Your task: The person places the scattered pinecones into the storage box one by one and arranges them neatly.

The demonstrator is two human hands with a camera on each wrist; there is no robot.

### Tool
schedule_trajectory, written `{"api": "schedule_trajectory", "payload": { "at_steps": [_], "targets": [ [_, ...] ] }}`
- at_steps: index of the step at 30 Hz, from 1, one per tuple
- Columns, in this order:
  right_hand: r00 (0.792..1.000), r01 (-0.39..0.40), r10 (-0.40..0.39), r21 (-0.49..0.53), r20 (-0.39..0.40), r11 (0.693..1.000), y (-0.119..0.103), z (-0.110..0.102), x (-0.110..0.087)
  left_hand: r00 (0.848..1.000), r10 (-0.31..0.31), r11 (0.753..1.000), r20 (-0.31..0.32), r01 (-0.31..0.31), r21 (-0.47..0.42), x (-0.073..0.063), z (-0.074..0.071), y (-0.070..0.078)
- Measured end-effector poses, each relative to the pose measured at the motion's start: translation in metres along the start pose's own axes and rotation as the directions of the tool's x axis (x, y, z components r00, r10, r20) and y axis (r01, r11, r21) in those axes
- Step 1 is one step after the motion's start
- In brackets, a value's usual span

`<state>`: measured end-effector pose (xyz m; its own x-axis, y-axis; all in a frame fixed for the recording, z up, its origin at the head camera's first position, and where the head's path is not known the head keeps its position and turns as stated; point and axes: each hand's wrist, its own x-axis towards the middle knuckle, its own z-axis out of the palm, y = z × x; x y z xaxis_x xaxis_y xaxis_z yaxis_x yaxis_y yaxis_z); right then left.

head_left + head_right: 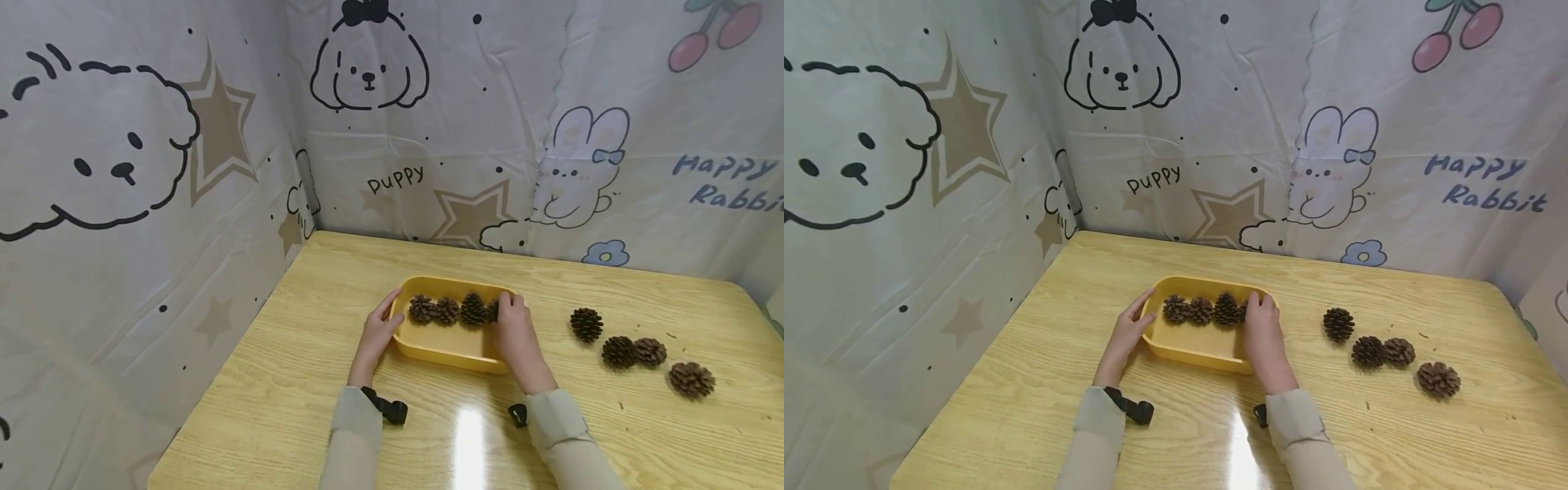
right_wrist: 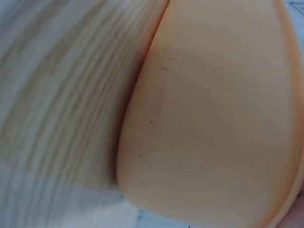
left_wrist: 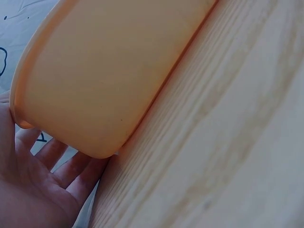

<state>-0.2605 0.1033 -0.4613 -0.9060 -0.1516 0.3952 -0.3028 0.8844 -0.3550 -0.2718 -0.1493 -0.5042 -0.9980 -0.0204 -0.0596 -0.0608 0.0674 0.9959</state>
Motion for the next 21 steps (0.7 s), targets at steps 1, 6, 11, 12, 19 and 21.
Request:
{"api": "schedule_trajectory", "payload": {
  "at_steps": [1,6,11,12,19,21],
  "targets": [
    [1.000,-0.003,0.003,0.010,0.002,1.000,0.000,0.000,0.000,1.000,-0.003,1.000,0.003,0.003,0.001,0.000,0.000,0.001],
    [1.000,-0.012,0.011,0.030,0.025,0.999,0.000,0.001,0.002,0.999,-0.019,1.000,0.028,0.019,-0.006,-0.001,-0.003,0.005],
    [0.991,-0.084,0.079,0.047,0.109,0.995,0.000,0.000,0.007,0.999,-0.010,1.000,0.032,0.011,-0.021,-0.001,-0.003,0.006],
    [0.988,-0.098,0.092,0.050,0.125,0.994,0.000,0.000,0.008,1.000,-0.005,1.000,0.029,0.005,-0.020,-0.001,-0.003,0.004],
    [0.976,-0.132,0.123,0.040,0.178,0.990,0.001,0.001,0.011,1.000,0.016,1.000,0.009,-0.017,0.003,-0.002,0.000,0.000],
    [0.973,-0.136,0.128,0.033,0.190,0.990,0.001,0.002,0.012,1.000,0.013,1.000,0.006,-0.013,-0.001,-0.001,0.000,0.000]
  ]
}}
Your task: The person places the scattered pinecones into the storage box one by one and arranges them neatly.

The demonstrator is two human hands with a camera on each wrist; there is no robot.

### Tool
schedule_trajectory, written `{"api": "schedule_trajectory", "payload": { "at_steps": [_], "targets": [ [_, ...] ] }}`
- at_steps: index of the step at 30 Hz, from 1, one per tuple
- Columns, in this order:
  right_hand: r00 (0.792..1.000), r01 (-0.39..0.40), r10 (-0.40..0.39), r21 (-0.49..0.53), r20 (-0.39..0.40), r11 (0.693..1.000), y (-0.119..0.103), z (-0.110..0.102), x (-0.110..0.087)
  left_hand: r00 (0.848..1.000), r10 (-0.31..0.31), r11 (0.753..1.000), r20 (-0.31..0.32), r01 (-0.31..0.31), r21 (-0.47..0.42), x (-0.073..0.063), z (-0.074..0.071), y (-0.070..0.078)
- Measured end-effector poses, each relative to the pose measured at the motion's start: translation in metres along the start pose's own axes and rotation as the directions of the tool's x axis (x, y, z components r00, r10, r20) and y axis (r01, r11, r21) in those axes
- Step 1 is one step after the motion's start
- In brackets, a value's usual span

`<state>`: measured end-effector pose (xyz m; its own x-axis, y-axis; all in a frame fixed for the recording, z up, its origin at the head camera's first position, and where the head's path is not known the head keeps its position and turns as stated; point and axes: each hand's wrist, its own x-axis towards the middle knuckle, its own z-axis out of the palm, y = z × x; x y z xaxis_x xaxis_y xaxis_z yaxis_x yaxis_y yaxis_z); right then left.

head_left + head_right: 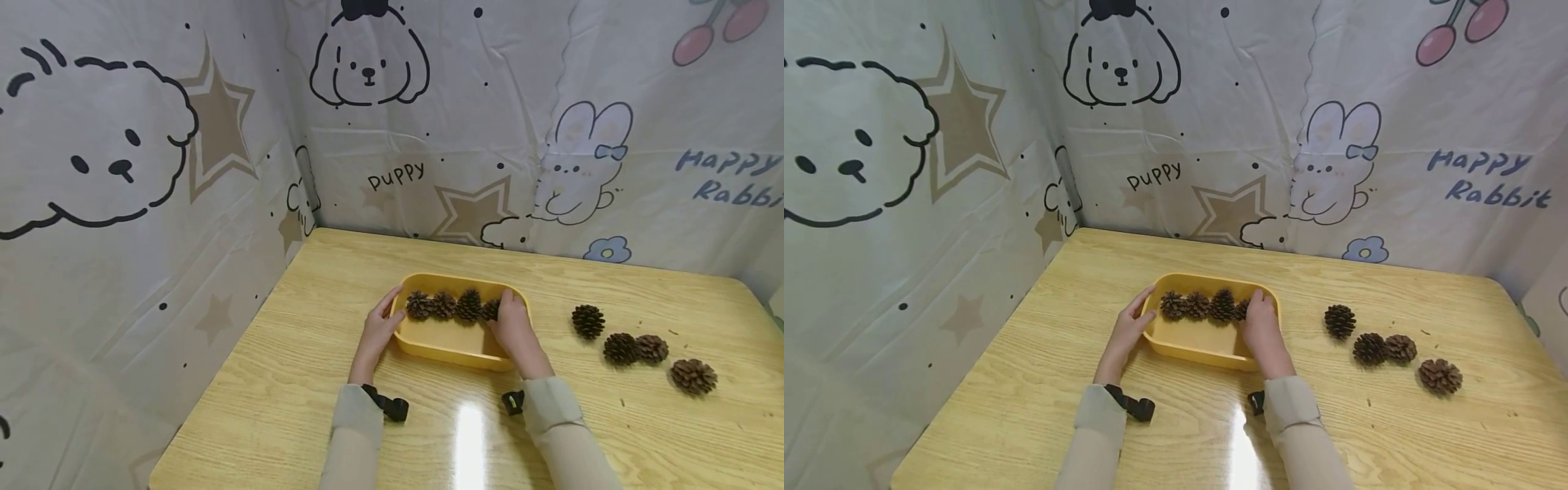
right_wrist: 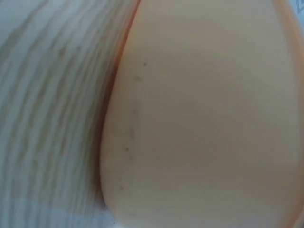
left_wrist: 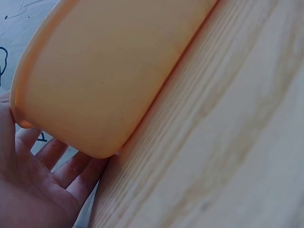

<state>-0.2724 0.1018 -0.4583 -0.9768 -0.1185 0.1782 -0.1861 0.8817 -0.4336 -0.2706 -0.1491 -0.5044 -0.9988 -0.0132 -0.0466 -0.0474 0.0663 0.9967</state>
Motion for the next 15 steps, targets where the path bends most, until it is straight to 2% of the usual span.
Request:
{"api": "schedule_trajectory", "payload": {
  "at_steps": [7,11,15],
  "targets": [
    [0.997,-0.049,0.048,0.012,0.053,0.999,0.0001,0.0010,0.0031,1.000,-0.006,1.000,-0.006,0.006,-0.008,0.0000,0.0005,0.0015],
    [0.987,-0.102,0.097,0.033,0.126,0.994,-0.0011,0.0010,0.0040,1.000,-0.007,1.000,-0.014,0.007,0.004,-0.0009,0.0005,0.0021],
    [0.982,-0.118,0.110,0.047,0.152,0.992,-0.0018,0.0000,0.0036,1.000,-0.007,1.000,-0.026,0.007,0.011,-0.0006,0.0011,0.0027]
  ]
}}
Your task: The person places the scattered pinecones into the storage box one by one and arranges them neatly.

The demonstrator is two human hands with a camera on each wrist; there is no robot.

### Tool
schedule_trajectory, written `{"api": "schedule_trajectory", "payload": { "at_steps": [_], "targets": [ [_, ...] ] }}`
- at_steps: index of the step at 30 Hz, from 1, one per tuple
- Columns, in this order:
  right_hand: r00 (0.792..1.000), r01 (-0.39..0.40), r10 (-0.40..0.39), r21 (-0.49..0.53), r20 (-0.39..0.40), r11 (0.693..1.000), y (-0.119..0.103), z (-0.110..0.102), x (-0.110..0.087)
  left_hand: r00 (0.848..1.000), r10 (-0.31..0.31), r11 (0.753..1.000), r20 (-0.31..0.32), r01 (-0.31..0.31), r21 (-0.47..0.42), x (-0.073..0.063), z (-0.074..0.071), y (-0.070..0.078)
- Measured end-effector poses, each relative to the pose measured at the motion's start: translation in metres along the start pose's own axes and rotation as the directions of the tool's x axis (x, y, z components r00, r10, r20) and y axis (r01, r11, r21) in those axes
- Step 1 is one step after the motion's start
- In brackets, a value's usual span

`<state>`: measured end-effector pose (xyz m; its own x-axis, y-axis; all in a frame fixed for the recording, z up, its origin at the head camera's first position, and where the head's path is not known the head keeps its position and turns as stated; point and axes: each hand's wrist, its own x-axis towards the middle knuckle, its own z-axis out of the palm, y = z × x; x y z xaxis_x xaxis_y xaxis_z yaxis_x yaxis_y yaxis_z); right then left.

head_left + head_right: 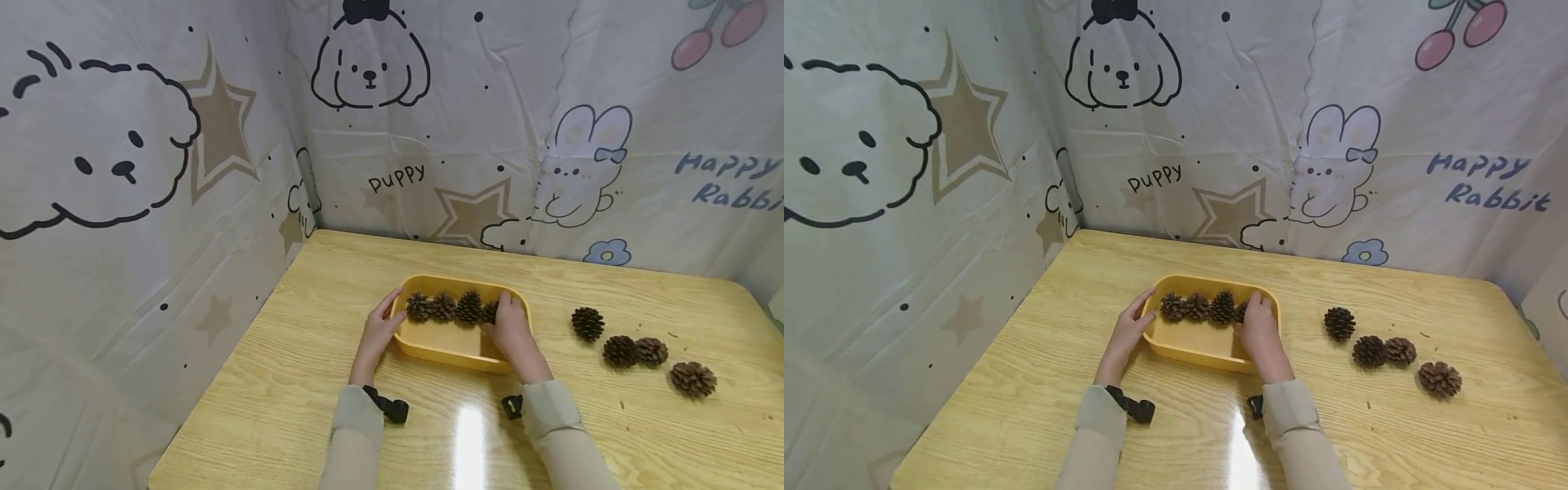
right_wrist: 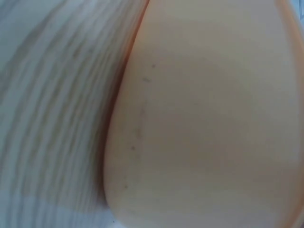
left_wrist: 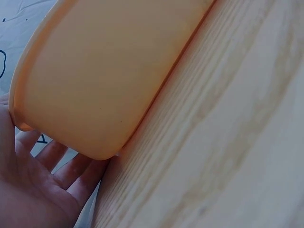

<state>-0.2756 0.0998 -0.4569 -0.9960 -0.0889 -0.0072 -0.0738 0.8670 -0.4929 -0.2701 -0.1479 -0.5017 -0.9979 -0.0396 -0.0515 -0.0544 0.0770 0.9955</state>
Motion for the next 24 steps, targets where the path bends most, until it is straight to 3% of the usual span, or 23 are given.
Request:
{"api": "schedule_trajectory", "payload": {
  "at_steps": [6,12,19,24],
  "targets": [
    [0.996,0.052,-0.054,-0.034,-0.075,0.998,-0.001,0.001,-0.005,1.000,0.000,1.000,-0.010,0.000,0.002,0.001,0.001,-0.002],
    [0.958,0.153,-0.174,-0.108,-0.227,0.982,0.001,0.003,-0.012,1.000,-0.010,1.000,0.008,0.010,-0.013,0.002,-0.001,-0.003],
    [0.923,0.248,-0.208,0.087,-0.324,0.965,0.013,0.004,-0.017,1.000,0.010,1.000,-0.006,-0.010,0.012,-0.001,0.000,0.000],
    [0.873,0.369,-0.263,0.204,-0.410,0.907,0.027,0.000,-0.018,1.000,-0.002,1.000,-0.007,0.002,0.017,0.002,0.001,-0.002]
  ]
}}
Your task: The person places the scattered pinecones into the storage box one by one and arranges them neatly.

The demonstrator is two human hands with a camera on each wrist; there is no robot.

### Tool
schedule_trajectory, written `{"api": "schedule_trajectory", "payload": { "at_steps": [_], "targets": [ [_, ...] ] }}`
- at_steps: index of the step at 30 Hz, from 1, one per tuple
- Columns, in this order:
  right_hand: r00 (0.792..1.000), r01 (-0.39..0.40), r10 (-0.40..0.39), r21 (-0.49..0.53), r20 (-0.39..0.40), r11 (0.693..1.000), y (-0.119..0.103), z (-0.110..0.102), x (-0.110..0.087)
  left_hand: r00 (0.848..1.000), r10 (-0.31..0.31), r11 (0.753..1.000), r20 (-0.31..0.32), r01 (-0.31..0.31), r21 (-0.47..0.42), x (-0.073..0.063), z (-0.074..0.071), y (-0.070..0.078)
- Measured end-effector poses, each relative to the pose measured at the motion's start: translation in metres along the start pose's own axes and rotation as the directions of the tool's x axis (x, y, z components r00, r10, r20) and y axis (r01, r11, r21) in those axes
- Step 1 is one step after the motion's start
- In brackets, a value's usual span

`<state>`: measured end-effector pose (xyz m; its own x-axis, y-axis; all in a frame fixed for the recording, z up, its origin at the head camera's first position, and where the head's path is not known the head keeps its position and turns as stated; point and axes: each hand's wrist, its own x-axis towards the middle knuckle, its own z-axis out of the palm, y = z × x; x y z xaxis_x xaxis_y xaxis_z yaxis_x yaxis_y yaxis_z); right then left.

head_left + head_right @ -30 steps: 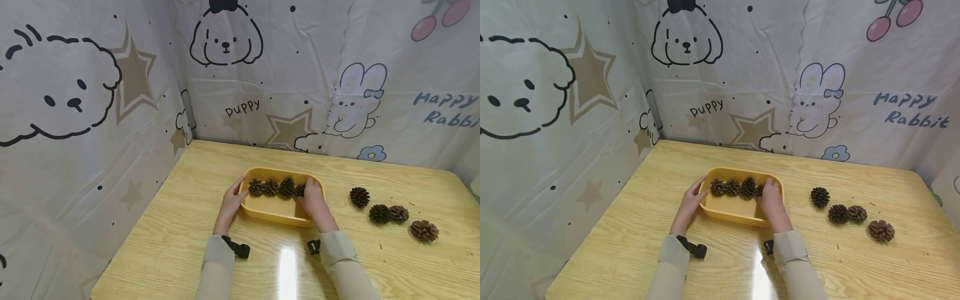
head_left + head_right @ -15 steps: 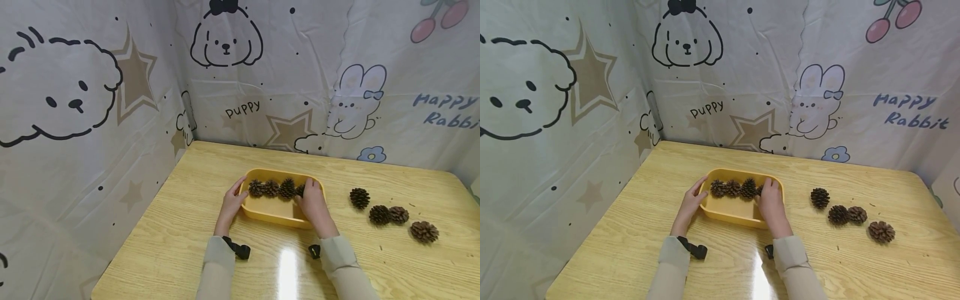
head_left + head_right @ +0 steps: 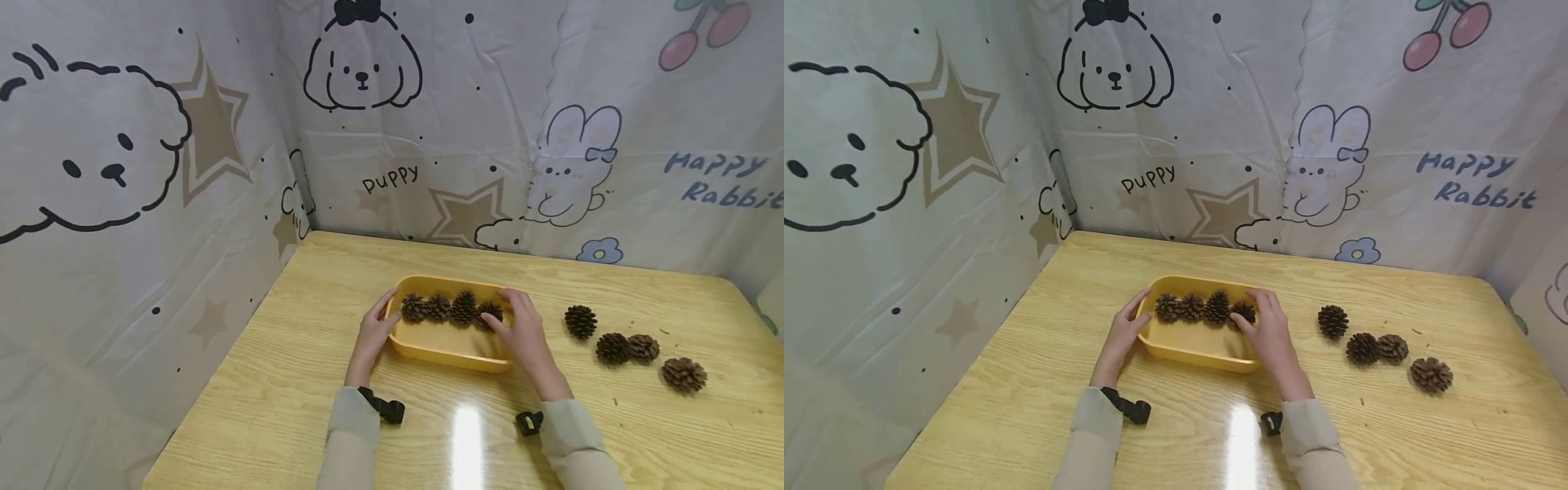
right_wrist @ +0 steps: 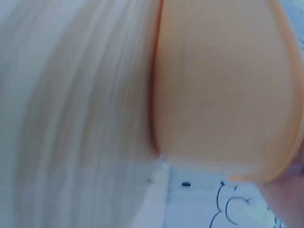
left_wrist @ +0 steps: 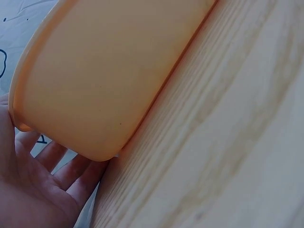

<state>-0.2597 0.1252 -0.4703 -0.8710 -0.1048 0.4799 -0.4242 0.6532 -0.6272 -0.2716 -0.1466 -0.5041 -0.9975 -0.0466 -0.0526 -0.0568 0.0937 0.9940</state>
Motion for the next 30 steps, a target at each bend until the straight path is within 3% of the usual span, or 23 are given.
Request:
{"api": "schedule_trajectory", "payload": {
  "at_steps": [4,13,22,27,30],
  "targets": [
    [0.997,0.042,-0.037,0.082,-0.067,0.996,0.007,-0.006,-0.003,1.000,-0.014,1.000,0.005,0.014,-0.007,0.000,0.000,0.000],
    [0.989,-0.011,0.036,0.170,-0.143,0.985,0.018,-0.021,-0.007,0.999,-0.020,0.999,0.031,0.021,-0.030,-0.001,-0.002,0.005],
    [0.979,-0.071,0.092,0.116,-0.181,0.991,0.030,-0.042,-0.017,0.999,-0.005,1.000,0.033,0.006,-0.024,-0.024,-0.002,0.037],
    [0.973,-0.141,0.151,0.068,-0.174,0.988,0.038,-0.056,-0.024,0.999,-0.002,1.000,0.043,0.003,-0.022,-0.023,-0.003,0.036],
    [0.967,-0.170,0.175,0.046,-0.187,0.984,0.041,-0.064,-0.029,0.999,-0.001,0.999,0.052,0.002,-0.033,-0.015,-0.003,0.025]
  ]
}}
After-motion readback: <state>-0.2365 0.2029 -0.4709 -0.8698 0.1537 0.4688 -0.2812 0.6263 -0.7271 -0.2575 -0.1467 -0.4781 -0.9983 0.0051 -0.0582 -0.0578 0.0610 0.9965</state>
